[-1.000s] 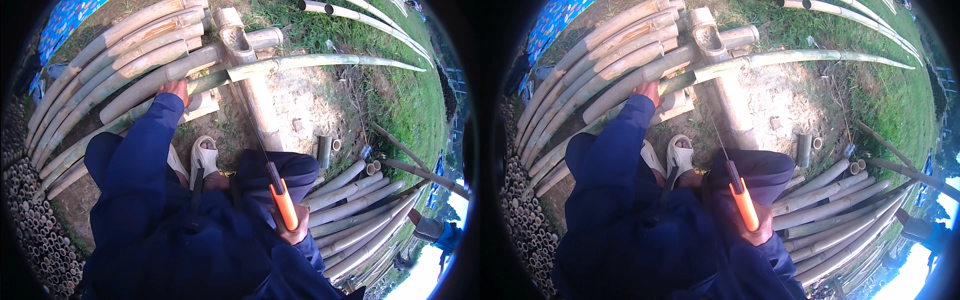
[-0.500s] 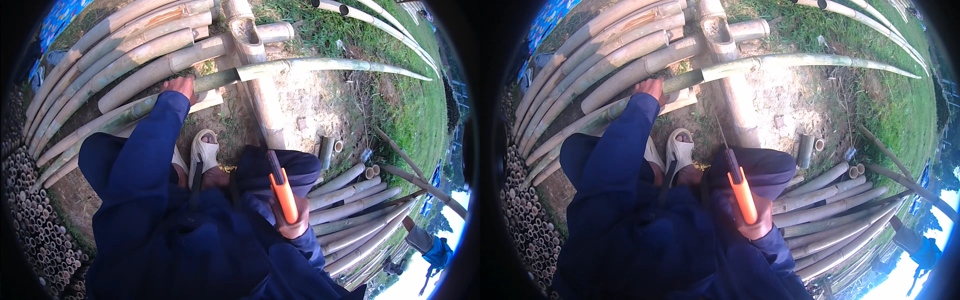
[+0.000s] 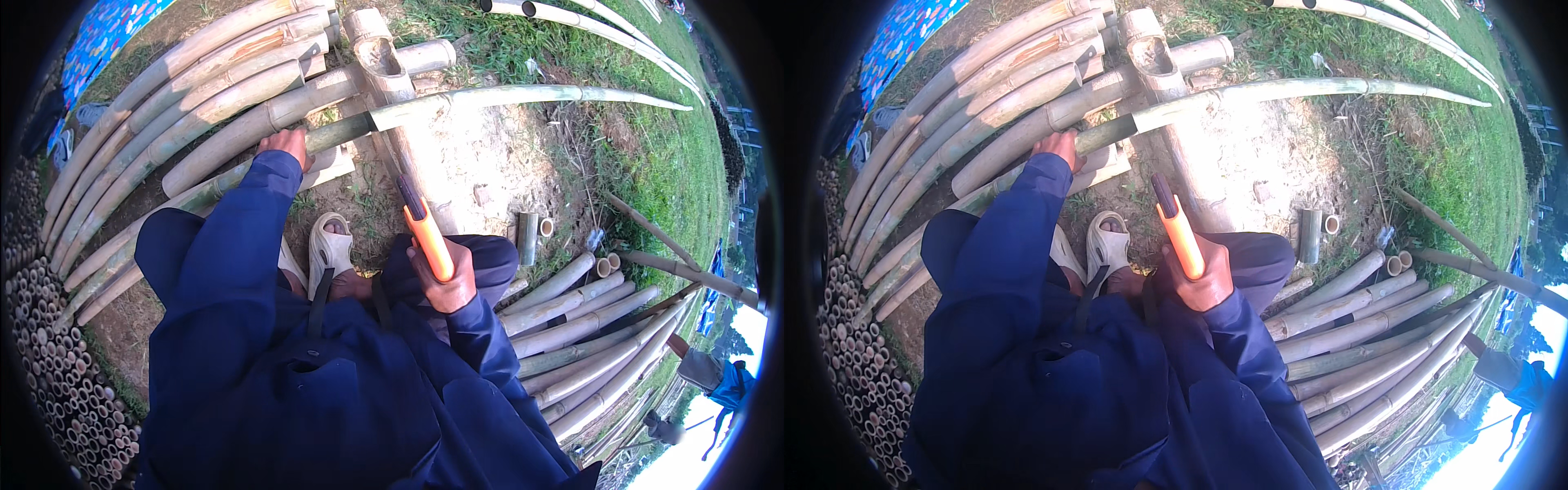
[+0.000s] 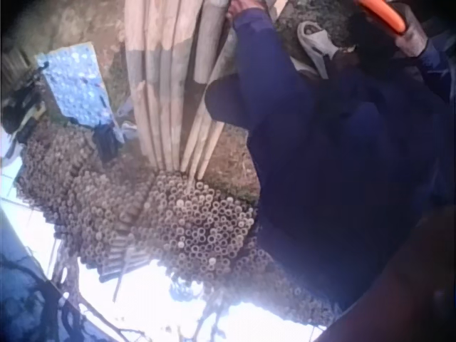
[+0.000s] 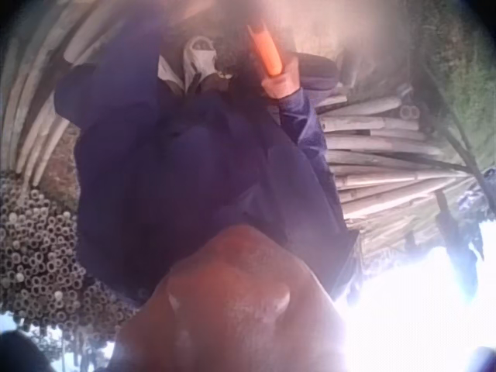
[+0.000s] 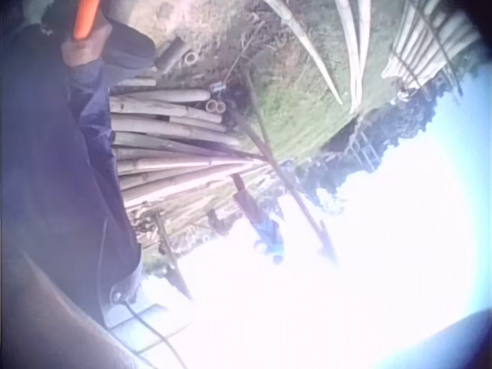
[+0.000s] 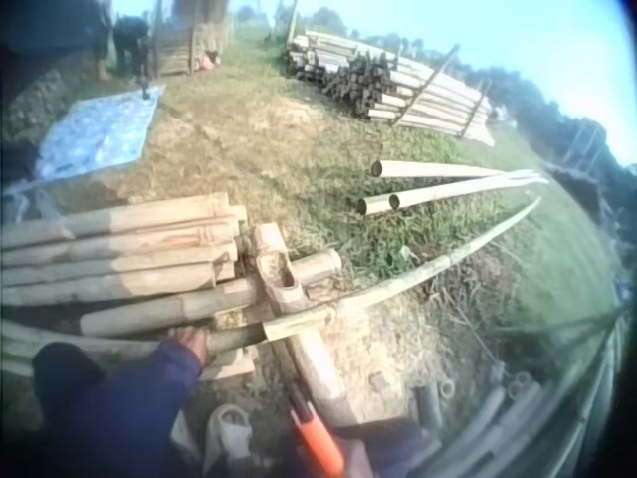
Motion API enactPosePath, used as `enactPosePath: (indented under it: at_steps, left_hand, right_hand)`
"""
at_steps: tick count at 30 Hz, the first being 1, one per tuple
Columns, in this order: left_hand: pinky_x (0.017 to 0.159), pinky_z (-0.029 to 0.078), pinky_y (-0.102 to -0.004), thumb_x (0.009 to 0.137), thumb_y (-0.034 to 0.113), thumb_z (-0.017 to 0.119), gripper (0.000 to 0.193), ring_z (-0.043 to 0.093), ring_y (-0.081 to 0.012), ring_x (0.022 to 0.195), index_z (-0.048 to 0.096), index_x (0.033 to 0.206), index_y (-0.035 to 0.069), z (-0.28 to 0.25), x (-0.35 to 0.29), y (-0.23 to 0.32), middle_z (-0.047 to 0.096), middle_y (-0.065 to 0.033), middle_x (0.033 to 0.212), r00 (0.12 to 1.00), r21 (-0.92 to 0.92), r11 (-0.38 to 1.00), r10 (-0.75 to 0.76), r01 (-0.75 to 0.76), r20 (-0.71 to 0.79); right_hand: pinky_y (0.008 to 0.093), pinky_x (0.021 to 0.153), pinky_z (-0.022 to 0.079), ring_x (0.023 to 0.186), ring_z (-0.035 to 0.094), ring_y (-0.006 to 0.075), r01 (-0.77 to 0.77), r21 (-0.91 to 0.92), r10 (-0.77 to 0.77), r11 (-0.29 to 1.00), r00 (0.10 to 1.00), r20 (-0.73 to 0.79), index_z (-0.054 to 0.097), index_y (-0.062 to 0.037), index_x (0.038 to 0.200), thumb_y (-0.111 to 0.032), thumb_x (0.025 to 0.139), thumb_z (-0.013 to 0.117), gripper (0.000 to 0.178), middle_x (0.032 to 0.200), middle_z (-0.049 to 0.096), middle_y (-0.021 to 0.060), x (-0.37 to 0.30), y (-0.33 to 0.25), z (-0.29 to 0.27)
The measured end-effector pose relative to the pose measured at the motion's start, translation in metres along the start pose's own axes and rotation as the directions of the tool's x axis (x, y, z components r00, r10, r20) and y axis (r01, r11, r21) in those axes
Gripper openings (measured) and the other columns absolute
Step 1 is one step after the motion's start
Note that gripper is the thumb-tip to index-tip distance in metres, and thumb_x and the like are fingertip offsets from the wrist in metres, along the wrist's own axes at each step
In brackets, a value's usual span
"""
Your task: The person sits on the ground and uses a hand saw to cut bamboo poles. They repeatedly position a pole on a support, saw through it, and then move the cut piece aside.
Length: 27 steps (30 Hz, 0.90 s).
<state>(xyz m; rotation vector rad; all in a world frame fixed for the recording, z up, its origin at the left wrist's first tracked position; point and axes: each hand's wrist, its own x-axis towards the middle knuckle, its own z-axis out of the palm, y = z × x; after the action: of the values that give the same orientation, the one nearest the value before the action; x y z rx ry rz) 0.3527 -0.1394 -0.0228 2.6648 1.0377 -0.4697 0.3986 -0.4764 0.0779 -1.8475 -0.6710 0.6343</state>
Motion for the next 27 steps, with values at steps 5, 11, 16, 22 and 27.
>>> enactPosePath:
  at_steps: [5, 11, 16, 22, 27]
  left_hand:
    - [0.099, 0.052, -0.0485, 0.079, 0.027, 0.078, 0.042, 0.070, -0.0385, 0.109, 0.068, 0.116, 0.008, 0.000, -0.004, -0.012, 0.074, -0.0217, 0.109, 1.000, 0.015, 1.000, -0.021, 0.021, -0.006]
    - [0.101, 0.051, -0.0501, 0.081, 0.032, 0.078, 0.050, 0.068, -0.0386, 0.112, 0.066, 0.125, 0.011, 0.003, 0.002, -0.003, 0.073, -0.0210, 0.113, 0.997, 0.016, 0.999, -0.042, 0.041, 0.065]
    - [0.099, 0.052, -0.0486, 0.081, 0.026, 0.077, 0.043, 0.070, -0.0382, 0.109, 0.069, 0.119, 0.008, 0.001, -0.003, -0.009, 0.074, -0.0217, 0.108, 1.000, 0.003, 1.000, -0.011, 0.011, -0.002]
    - [0.099, 0.050, -0.0501, 0.081, 0.028, 0.077, 0.042, 0.070, -0.0388, 0.109, 0.069, 0.117, 0.007, 0.001, -0.011, -0.002, 0.074, -0.0223, 0.109, 0.999, -0.022, 0.999, -0.043, 0.043, 0.021]
    - [0.098, 0.051, -0.0500, 0.081, 0.029, 0.079, 0.046, 0.070, -0.0390, 0.109, 0.067, 0.121, 0.010, 0.005, -0.001, -0.006, 0.074, -0.0215, 0.110, 1.000, 0.009, 1.000, 0.005, -0.005, 0.012]
  right_hand:
    - [0.0330, 0.065, 0.053, 0.066, 0.068, 0.0216, -0.054, 0.002, 0.053, 0.999, 0.998, 0.038, 0.070, 0.0040, 0.103, -0.003, 0.090, 0.071, 0.015, 0.078, 0.070, 0.0154, -0.051, -0.037, -0.028]
    - [0.0284, 0.072, 0.052, 0.077, 0.066, 0.0120, -0.162, -0.112, 0.176, 0.980, 0.976, 0.126, 0.069, 0.0070, 0.110, -0.005, 0.093, 0.072, 0.021, 0.085, 0.073, 0.0099, -0.031, -0.026, -0.025]
    - [0.0365, 0.058, 0.047, 0.055, 0.051, 0.0268, -0.107, 0.027, 0.107, 0.994, 0.994, 0.030, 0.065, 0.0048, 0.095, -0.006, 0.091, 0.072, 0.013, 0.069, 0.061, 0.0200, -0.015, 0.004, -0.005]
    - [0.0335, 0.069, 0.056, 0.074, 0.073, 0.0257, -0.094, -0.106, 0.102, 0.990, 0.992, 0.070, 0.069, 0.0046, 0.114, -0.003, 0.090, 0.070, 0.026, 0.082, 0.072, 0.0167, -0.066, -0.050, -0.053]
    - [0.0350, 0.059, 0.047, 0.058, 0.046, 0.0214, 0.000, 0.033, 0.000, 0.999, 1.000, -0.008, 0.064, 0.0041, 0.096, -0.006, 0.091, 0.071, 0.014, 0.069, 0.059, 0.0177, 0.004, 0.017, 0.008]
